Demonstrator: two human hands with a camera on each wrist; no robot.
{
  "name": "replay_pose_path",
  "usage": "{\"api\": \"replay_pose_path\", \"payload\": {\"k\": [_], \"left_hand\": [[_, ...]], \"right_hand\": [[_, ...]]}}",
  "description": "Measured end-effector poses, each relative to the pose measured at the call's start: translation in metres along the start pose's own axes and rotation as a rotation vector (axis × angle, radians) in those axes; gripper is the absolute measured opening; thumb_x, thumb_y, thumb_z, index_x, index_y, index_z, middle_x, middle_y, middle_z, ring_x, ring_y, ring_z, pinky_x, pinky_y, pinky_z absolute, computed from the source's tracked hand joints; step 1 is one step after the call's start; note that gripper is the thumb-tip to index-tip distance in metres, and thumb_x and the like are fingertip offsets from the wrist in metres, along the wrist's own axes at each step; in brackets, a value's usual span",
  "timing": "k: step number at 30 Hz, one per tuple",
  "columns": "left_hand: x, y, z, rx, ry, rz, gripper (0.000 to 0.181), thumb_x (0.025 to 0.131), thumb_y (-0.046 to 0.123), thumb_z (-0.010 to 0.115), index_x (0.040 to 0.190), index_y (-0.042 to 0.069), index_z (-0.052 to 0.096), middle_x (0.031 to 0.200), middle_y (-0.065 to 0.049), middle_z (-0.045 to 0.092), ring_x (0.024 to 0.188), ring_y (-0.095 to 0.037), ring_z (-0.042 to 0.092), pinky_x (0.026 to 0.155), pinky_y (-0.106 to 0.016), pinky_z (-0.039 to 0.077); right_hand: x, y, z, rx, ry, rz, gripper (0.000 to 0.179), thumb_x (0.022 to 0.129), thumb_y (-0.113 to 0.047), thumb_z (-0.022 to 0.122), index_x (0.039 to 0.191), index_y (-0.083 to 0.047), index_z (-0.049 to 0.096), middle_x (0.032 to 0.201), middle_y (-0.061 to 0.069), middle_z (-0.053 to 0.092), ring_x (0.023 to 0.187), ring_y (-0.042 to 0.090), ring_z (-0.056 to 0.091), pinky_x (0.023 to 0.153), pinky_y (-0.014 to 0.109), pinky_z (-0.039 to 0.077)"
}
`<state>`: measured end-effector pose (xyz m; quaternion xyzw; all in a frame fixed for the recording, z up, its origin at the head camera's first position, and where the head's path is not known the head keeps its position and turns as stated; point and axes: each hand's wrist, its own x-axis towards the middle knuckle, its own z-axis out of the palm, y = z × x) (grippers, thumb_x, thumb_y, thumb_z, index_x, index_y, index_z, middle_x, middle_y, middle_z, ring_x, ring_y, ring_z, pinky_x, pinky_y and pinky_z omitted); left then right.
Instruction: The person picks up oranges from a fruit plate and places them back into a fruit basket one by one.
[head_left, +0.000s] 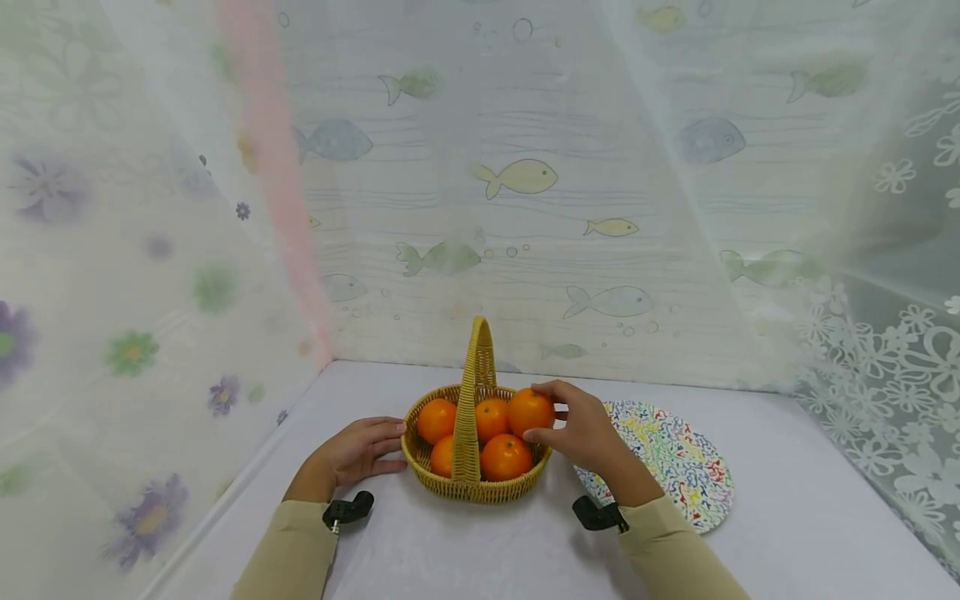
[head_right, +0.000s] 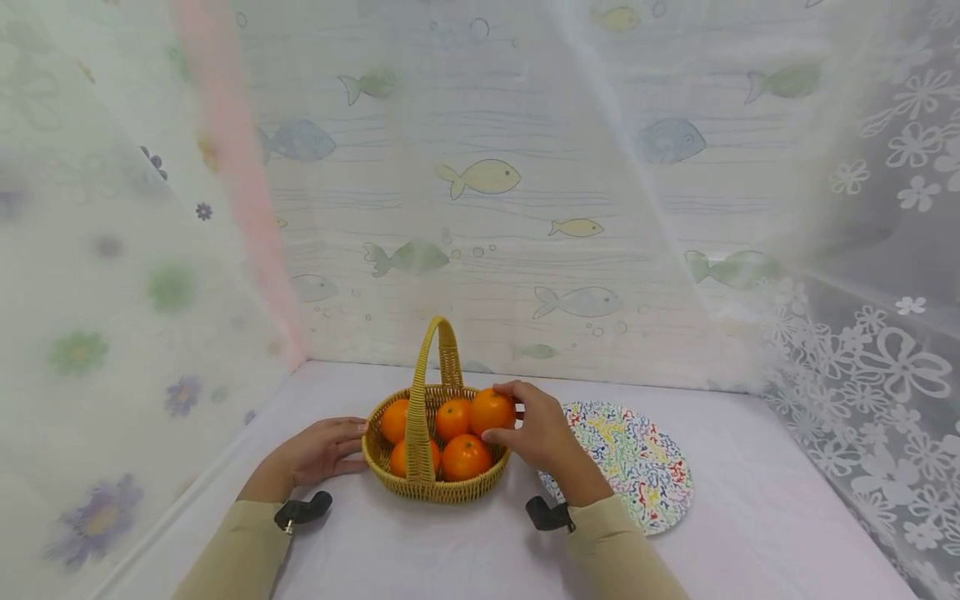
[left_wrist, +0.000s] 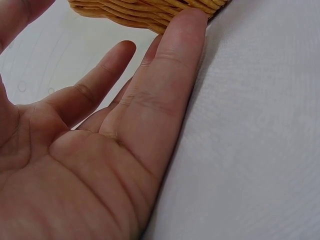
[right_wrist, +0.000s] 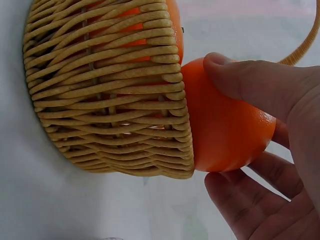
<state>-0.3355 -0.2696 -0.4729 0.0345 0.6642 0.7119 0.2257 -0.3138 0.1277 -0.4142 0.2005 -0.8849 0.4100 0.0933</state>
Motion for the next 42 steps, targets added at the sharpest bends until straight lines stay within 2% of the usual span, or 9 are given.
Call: {"api": "replay_pose_path", "payload": {"k": [14, 23, 33, 42], "left_hand": [[0.002, -0.002, -0.001, -0.001, 0.008, 0.004, 0.061, 0.104, 0.029, 0.063, 0.15, -0.005, 0.04, 0.134, -0.007, 0.067, 0.117, -0.018, 0.068, 0.099, -0.046, 0.059], [0.002, -0.001, 0.0, -0.01, 0.019, -0.001, 0.06, 0.104, 0.027, 0.063, 0.15, -0.004, 0.039, 0.136, -0.009, 0.066, 0.118, -0.018, 0.068, 0.099, -0.047, 0.059], [0.001, 0.0, 0.0, -0.016, -0.003, 0.0, 0.06, 0.106, 0.027, 0.06, 0.151, -0.005, 0.037, 0.137, -0.009, 0.065, 0.118, -0.017, 0.068, 0.1, -0.046, 0.058], [0.002, 0.001, -0.001, -0.014, -0.002, -0.009, 0.064, 0.104, 0.03, 0.063, 0.152, -0.005, 0.037, 0.14, -0.008, 0.064, 0.119, -0.017, 0.067, 0.101, -0.046, 0.058]], "right_hand": [[0.0, 0.001, 0.007, 0.003, 0.005, -0.028, 0.06, 0.081, -0.026, 0.091, 0.134, -0.021, 0.063, 0.136, -0.003, 0.064, 0.123, 0.021, 0.064, 0.103, 0.045, 0.057], [-0.001, -0.006, 0.001, 0.01, 0.068, -0.065, 0.063, 0.083, -0.025, 0.09, 0.137, -0.017, 0.059, 0.136, -0.002, 0.064, 0.125, 0.02, 0.062, 0.102, 0.04, 0.058], [-0.001, -0.004, 0.006, -0.046, 0.035, -0.094, 0.06, 0.08, -0.021, 0.091, 0.133, -0.016, 0.062, 0.135, 0.0, 0.064, 0.121, 0.022, 0.063, 0.102, 0.045, 0.058], [0.0, 0.002, 0.011, -0.089, 0.034, -0.079, 0.058, 0.082, -0.026, 0.09, 0.132, -0.018, 0.063, 0.134, -0.002, 0.066, 0.12, 0.021, 0.062, 0.104, 0.049, 0.056]]}}
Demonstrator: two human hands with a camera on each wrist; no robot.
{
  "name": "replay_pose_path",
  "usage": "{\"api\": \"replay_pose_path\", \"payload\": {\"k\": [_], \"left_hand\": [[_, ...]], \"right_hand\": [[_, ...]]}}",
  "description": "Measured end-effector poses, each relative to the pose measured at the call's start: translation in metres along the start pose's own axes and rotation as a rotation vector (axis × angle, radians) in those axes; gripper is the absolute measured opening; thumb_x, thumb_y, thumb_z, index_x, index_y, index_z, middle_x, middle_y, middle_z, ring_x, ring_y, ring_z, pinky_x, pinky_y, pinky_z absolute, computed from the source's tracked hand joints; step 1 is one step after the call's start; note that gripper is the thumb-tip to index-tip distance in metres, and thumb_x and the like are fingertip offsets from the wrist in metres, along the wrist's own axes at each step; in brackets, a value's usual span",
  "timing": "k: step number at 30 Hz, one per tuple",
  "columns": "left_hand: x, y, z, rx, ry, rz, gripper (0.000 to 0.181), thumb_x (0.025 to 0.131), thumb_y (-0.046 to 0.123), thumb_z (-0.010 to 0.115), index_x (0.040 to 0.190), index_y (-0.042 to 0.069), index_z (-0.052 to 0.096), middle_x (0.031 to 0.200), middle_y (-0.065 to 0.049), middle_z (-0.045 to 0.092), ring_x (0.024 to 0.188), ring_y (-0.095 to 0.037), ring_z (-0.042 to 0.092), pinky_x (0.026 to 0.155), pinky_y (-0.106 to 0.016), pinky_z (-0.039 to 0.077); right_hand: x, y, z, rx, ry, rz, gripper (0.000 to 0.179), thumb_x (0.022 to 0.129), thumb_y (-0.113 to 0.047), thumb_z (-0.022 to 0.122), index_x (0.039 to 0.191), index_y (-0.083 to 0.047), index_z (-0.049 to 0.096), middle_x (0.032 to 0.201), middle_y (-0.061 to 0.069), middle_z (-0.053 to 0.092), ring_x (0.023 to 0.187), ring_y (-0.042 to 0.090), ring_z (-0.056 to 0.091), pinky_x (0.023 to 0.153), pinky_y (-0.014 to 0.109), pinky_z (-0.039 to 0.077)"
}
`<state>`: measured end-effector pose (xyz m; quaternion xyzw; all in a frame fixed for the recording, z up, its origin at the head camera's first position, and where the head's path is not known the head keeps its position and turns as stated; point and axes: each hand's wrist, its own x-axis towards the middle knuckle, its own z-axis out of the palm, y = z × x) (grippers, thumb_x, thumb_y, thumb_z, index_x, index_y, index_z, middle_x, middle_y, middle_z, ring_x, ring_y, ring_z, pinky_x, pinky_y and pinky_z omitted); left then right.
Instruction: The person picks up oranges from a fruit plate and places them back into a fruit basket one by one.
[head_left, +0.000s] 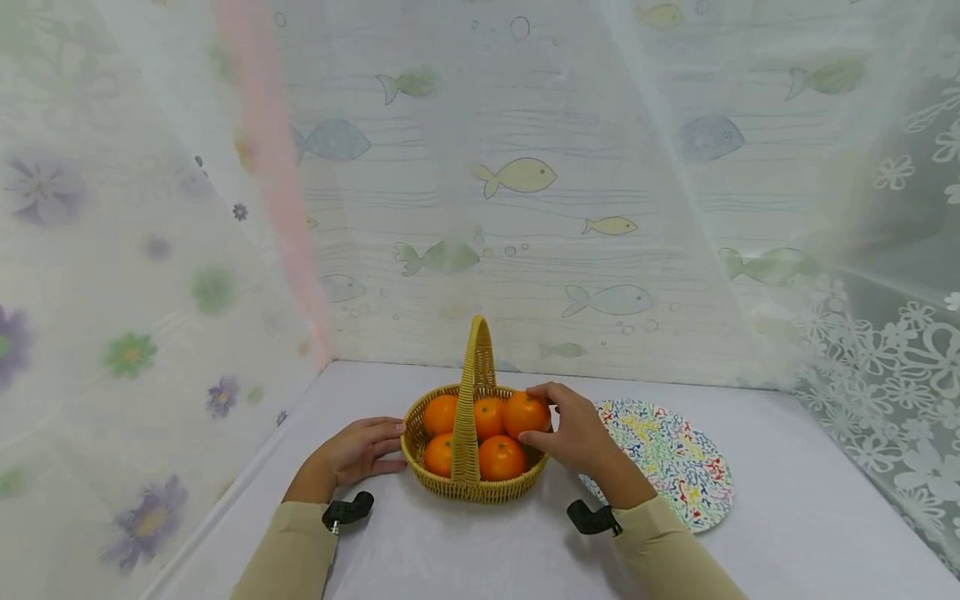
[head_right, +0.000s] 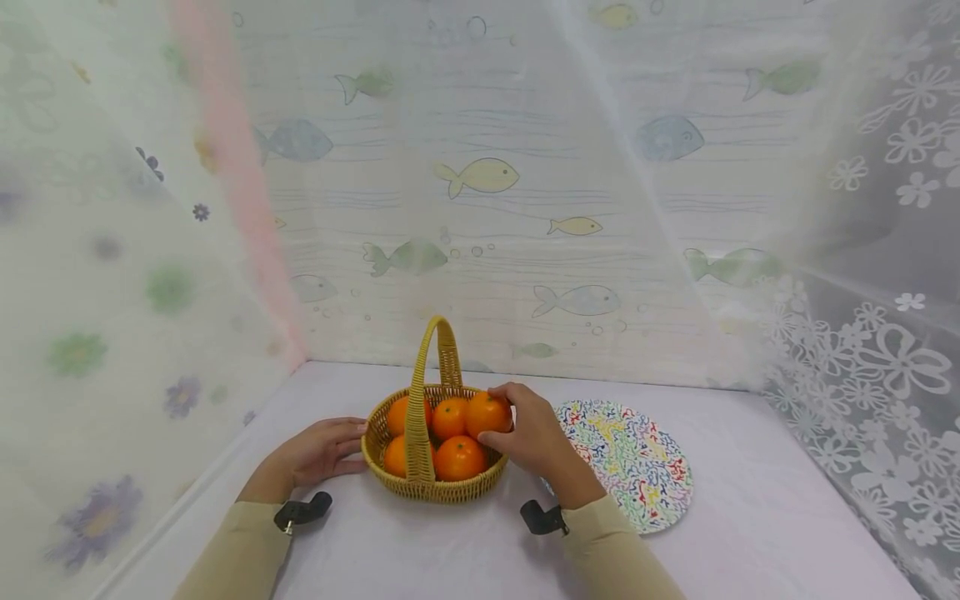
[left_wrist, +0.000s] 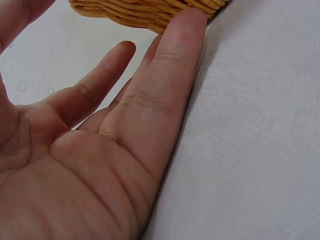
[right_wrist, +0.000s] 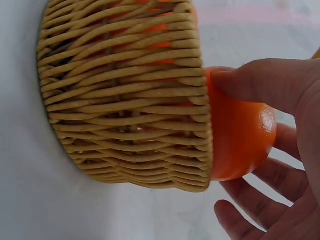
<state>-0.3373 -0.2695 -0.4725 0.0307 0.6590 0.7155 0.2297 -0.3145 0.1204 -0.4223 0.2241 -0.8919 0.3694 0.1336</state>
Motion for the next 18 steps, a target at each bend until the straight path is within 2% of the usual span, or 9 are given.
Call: {"api": "replay_pose_path", "payload": {"k": [6, 13, 18], "left_hand": [[-0.0005, 0.0004, -0.0001, 0.004, -0.006, 0.005, 0.063, 0.105, 0.03, 0.062, 0.151, -0.006, 0.038, 0.138, -0.008, 0.065, 0.119, -0.018, 0.067, 0.1, -0.046, 0.058], [-0.0001, 0.0009, -0.0003, 0.004, -0.01, 0.0, 0.063, 0.105, 0.029, 0.062, 0.151, -0.005, 0.038, 0.136, -0.007, 0.066, 0.117, -0.017, 0.068, 0.101, -0.045, 0.058], [0.0003, 0.0002, -0.0008, 0.005, -0.009, -0.002, 0.064, 0.105, 0.03, 0.062, 0.152, -0.005, 0.037, 0.135, -0.006, 0.066, 0.117, -0.016, 0.068, 0.1, -0.045, 0.058]], "right_hand": [[-0.0015, -0.0026, 0.0031, 0.01, 0.009, 0.004, 0.058, 0.082, -0.025, 0.09, 0.132, -0.015, 0.063, 0.135, 0.001, 0.066, 0.117, 0.022, 0.063, 0.102, 0.049, 0.057], [-0.0018, -0.0045, 0.0081, 0.0, -0.015, 0.086, 0.06, 0.083, -0.026, 0.09, 0.135, -0.018, 0.061, 0.131, 0.0, 0.065, 0.101, 0.019, 0.059, 0.09, 0.039, 0.058], [-0.0008, -0.0043, 0.0093, -0.013, -0.024, 0.115, 0.061, 0.083, -0.027, 0.089, 0.136, -0.02, 0.06, 0.131, -0.001, 0.064, 0.1, 0.018, 0.058, 0.089, 0.035, 0.057]]}}
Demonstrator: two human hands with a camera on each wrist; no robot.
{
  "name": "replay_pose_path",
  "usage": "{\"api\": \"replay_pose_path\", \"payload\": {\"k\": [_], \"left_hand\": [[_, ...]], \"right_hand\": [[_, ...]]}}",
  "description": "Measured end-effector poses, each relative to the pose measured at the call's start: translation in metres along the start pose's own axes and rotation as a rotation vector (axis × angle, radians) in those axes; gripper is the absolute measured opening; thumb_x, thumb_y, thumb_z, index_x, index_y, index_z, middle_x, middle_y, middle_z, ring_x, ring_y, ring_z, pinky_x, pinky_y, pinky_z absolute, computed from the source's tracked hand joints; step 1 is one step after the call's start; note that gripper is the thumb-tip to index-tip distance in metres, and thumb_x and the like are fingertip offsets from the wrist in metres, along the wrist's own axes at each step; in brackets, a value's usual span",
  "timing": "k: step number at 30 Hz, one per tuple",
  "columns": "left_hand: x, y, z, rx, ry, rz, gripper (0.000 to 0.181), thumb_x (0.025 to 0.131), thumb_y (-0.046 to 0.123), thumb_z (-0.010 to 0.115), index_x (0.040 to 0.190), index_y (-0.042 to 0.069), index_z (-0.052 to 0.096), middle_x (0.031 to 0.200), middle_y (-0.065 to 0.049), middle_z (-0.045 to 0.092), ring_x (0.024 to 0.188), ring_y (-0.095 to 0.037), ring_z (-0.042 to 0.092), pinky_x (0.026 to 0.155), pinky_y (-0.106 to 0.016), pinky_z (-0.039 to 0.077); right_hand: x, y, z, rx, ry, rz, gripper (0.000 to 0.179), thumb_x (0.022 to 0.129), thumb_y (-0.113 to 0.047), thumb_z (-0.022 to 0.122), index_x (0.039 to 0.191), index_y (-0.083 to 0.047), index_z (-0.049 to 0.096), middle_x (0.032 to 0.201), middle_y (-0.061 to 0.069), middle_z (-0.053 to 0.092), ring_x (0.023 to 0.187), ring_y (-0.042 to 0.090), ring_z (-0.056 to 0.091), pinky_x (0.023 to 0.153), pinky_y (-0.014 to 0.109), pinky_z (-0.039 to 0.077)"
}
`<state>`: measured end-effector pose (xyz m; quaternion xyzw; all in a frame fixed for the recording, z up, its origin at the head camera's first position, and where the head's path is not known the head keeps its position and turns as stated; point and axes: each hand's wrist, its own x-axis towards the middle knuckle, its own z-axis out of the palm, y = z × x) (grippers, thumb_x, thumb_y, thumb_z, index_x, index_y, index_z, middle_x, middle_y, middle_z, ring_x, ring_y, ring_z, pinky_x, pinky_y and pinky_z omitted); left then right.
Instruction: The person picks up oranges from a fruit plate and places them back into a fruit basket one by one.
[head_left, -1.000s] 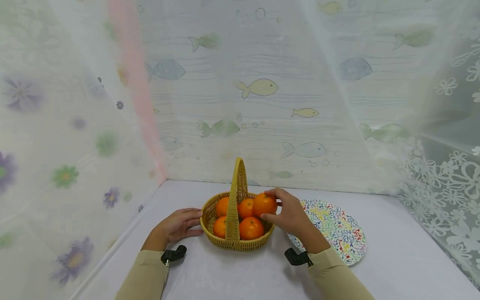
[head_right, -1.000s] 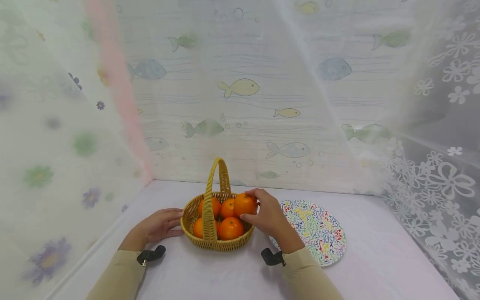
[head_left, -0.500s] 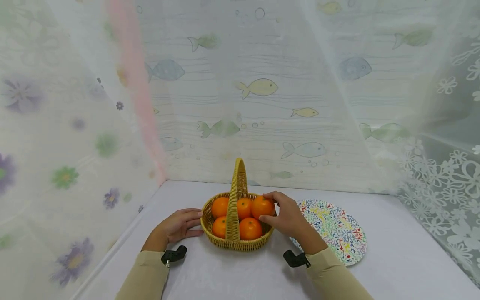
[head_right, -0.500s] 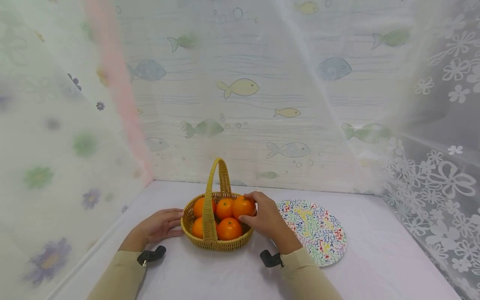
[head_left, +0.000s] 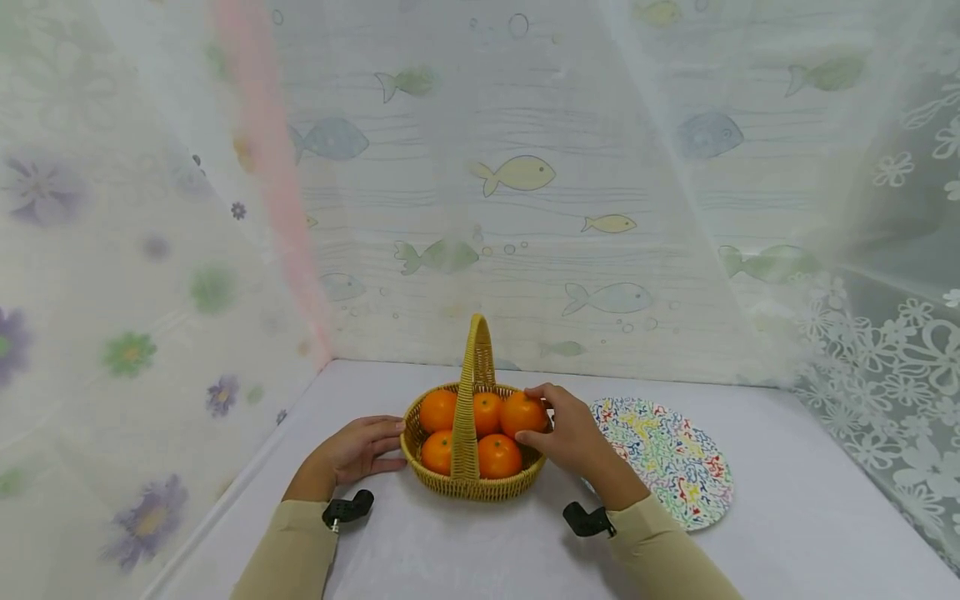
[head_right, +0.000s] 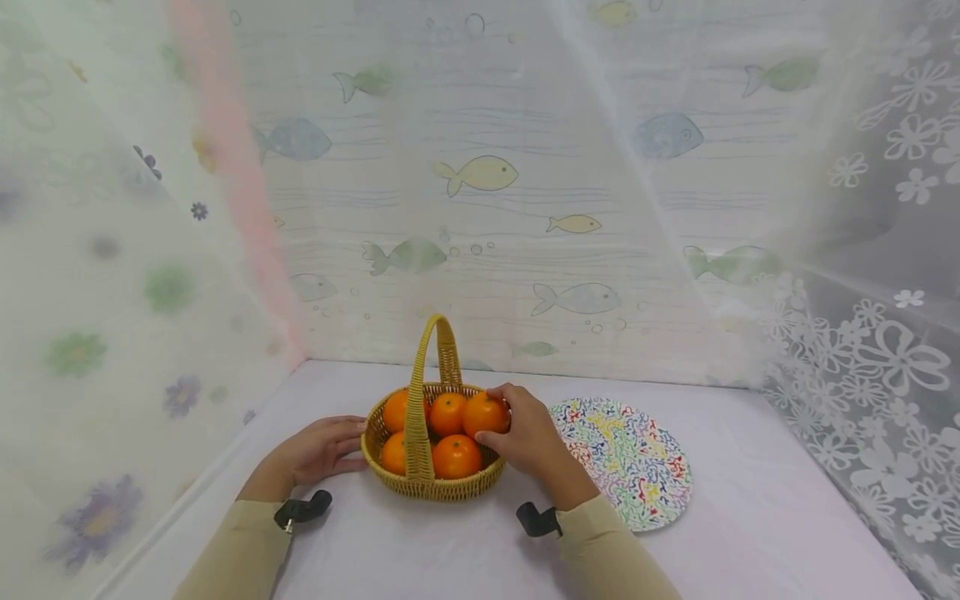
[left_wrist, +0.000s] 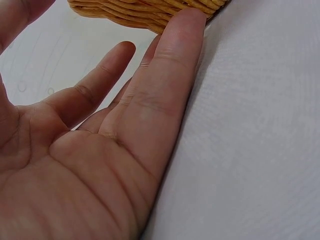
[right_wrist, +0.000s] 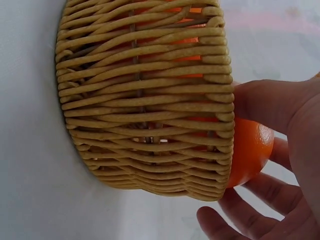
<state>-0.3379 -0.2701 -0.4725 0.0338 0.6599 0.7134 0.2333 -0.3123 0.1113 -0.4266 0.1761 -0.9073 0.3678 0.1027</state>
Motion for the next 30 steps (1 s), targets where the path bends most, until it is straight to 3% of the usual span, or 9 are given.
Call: {"api": "replay_pose_path", "payload": {"k": [23, 27, 30], "left_hand": [[0.004, -0.003, 0.003, -0.001, 0.029, -0.004, 0.064, 0.103, 0.031, 0.065, 0.15, -0.004, 0.04, 0.136, -0.007, 0.066, 0.117, -0.019, 0.068, 0.099, -0.046, 0.059], [0.004, -0.002, 0.006, 0.037, 0.071, 0.009, 0.064, 0.102, 0.033, 0.067, 0.149, -0.004, 0.042, 0.139, -0.011, 0.064, 0.118, -0.021, 0.068, 0.098, -0.048, 0.059], [0.004, 0.003, 0.015, 0.14, 0.168, 0.047, 0.061, 0.1, 0.036, 0.068, 0.144, -0.002, 0.05, 0.14, -0.016, 0.062, 0.118, -0.025, 0.068, 0.095, -0.048, 0.061]], "right_hand": [[-0.006, -0.006, -0.014, 0.05, -0.054, 0.013, 0.08, 0.082, -0.028, 0.09, 0.149, -0.017, 0.048, 0.145, 0.008, 0.056, 0.122, 0.03, 0.062, 0.1, 0.048, 0.059], [-0.01, 0.001, -0.022, 0.043, -0.065, 0.011, 0.077, 0.084, -0.029, 0.088, 0.149, -0.017, 0.049, 0.149, 0.009, 0.053, 0.129, 0.033, 0.059, 0.103, 0.051, 0.056], [-0.017, 0.011, -0.03, 0.006, -0.068, 0.012, 0.07, 0.088, -0.029, 0.084, 0.148, -0.016, 0.05, 0.151, 0.009, 0.052, 0.132, 0.033, 0.057, 0.105, 0.053, 0.055]]}}
